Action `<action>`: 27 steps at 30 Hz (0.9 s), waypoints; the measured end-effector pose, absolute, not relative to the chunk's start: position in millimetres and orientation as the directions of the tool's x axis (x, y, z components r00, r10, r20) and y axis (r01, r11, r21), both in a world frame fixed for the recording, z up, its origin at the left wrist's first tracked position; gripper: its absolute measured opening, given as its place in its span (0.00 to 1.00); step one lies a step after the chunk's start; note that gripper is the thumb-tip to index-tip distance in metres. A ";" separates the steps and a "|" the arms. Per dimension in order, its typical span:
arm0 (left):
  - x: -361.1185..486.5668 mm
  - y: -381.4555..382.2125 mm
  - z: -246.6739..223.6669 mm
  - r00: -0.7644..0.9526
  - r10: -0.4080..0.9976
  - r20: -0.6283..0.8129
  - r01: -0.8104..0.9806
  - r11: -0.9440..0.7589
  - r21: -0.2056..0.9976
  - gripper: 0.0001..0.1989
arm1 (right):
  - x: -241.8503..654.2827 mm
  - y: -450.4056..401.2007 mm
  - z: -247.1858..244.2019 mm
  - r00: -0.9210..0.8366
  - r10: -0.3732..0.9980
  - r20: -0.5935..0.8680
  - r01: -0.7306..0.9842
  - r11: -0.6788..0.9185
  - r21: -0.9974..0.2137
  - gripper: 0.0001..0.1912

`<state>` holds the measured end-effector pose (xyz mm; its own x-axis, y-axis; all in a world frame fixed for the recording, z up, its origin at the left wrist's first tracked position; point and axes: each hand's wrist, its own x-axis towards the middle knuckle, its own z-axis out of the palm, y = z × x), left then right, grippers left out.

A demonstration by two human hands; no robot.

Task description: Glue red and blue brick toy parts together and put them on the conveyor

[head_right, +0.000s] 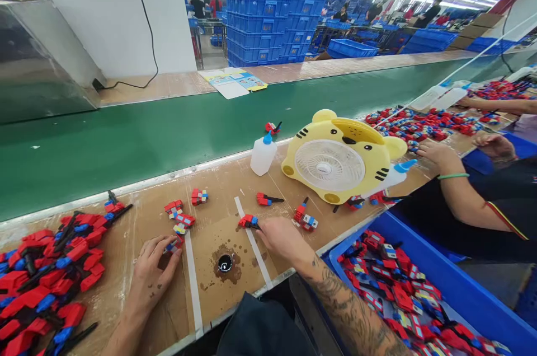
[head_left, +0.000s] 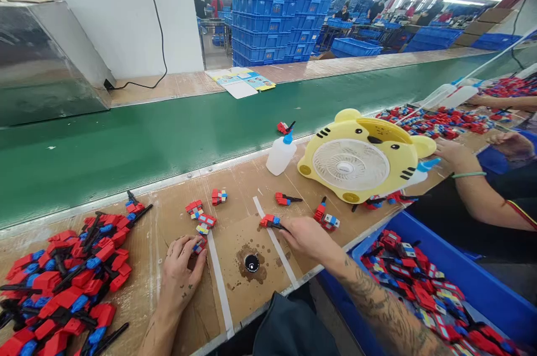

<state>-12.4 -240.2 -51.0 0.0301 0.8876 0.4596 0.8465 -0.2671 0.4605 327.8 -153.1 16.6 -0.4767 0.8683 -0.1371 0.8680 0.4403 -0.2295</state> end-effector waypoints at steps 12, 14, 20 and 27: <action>-9.9 -233.4 -51.5 0.036 0.865 0.501 0.843 -0.296 0.450 0.09 | 368.8 -190.8 -10.7 -0.236 0.971 0.035 0.779 0.211 -0.590 0.13; -10.8 -232.8 -52.5 0.049 0.851 0.523 0.843 -0.317 0.435 0.09 | 375.8 -162.5 -0.1 -0.307 0.950 0.056 0.787 0.287 -0.547 0.13; -15.9 -235.2 -59.4 0.075 0.828 0.556 0.849 -0.345 0.400 0.11 | 382.4 -93.0 11.6 -0.566 0.821 0.073 0.762 0.555 -0.334 0.09; -17.2 -235.5 -64.9 0.040 0.845 0.534 0.852 -0.307 0.423 0.12 | 380.6 -88.4 -0.3 -0.582 0.810 -0.069 0.804 0.562 -0.194 0.08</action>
